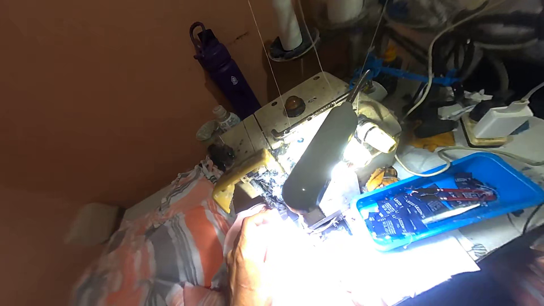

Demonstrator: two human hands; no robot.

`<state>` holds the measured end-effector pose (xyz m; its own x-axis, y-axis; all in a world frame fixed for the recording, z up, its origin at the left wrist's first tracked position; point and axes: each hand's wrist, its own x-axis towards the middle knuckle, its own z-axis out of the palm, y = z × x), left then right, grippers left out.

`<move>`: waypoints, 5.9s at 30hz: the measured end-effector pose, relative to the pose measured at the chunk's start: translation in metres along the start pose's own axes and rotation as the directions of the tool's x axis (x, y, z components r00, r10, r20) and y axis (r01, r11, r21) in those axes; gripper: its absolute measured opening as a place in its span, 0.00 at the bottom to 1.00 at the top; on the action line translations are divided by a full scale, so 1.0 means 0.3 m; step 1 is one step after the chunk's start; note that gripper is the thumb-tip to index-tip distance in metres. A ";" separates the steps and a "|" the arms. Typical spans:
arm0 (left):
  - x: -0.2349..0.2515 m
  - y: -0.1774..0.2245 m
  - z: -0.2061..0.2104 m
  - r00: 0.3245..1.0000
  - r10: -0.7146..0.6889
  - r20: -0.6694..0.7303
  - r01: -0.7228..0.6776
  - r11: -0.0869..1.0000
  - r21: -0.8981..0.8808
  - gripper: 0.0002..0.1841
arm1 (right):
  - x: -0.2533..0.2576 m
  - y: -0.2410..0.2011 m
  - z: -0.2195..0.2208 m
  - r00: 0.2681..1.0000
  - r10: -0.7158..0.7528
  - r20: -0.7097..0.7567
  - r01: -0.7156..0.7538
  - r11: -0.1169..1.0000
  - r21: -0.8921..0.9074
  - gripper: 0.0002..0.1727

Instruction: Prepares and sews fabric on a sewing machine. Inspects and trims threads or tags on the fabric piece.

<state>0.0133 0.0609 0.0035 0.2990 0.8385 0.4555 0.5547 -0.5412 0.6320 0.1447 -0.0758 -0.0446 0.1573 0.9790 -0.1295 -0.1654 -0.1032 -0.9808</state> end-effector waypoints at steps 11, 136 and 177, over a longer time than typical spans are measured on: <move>-0.066 0.010 -0.035 0.997 0.055 -0.051 -0.062 0.987 -0.150 0.10 | -0.018 -0.046 -0.131 0.942 -0.323 0.095 0.333 0.853 -0.401 0.14; -0.019 -0.051 0.009 0.980 0.163 -0.113 -0.136 0.967 0.216 0.13 | 0.196 0.033 0.033 0.735 -0.666 0.127 0.611 0.570 -0.549 0.26; -0.284 -0.090 -0.137 0.937 -0.272 -0.218 0.207 0.938 -0.279 0.22 | 0.003 -0.012 0.035 0.774 -0.612 0.163 0.616 0.670 -0.415 0.14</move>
<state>-0.0592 0.0014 -0.0266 -0.0403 0.9192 0.3917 0.3651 -0.3514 0.8621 0.1351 -0.0728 -0.0396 0.0645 0.8497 0.5234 0.3901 0.4613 -0.7969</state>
